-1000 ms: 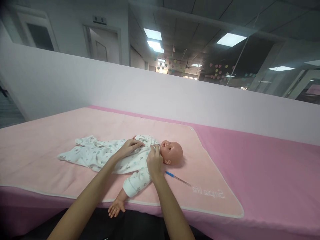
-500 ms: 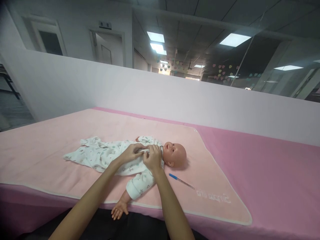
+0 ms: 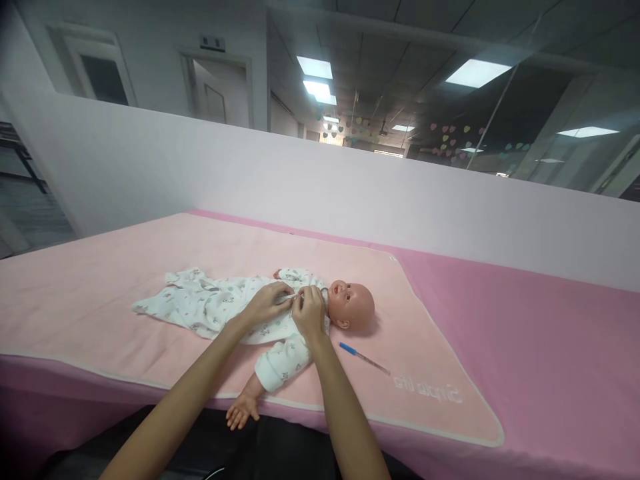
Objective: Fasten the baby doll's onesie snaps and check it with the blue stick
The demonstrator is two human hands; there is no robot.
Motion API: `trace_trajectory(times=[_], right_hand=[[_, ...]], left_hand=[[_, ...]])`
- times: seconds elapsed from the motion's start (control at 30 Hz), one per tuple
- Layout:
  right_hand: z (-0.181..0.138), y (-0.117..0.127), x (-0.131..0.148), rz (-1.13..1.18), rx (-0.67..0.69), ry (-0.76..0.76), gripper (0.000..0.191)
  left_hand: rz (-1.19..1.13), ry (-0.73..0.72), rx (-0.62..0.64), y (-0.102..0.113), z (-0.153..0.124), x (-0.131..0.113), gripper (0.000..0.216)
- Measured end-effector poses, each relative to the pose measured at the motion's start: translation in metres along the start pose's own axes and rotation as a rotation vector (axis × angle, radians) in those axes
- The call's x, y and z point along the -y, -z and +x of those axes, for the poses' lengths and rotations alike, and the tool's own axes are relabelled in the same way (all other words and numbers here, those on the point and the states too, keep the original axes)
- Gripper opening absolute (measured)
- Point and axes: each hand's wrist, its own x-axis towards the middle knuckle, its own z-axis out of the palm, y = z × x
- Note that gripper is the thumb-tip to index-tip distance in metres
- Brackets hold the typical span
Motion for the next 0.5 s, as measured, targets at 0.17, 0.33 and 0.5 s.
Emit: trace_trajectory(times=[0.17, 0.33, 0.5], right_hand=[[-0.0006, 0.0017, 0.0014, -0.009, 0.007, -0.002, 0.012], [0.0003, 0.0012, 0.0027, -0.037, 0.001, -0.001, 0.012], [0.0005, 0.0003, 0.0026, -0.057, -0.005, 0.000, 0.013]], left_hand=[[-0.039, 0.006, -0.006, 0.0017, -0.0005, -0.0012, 0.015], [-0.126, 0.030, -0.024, 0.0013, -0.0009, -0.0008, 0.022], [-0.275, 0.099, -0.007, 0.0015, -0.0010, -0.0014, 0.039]])
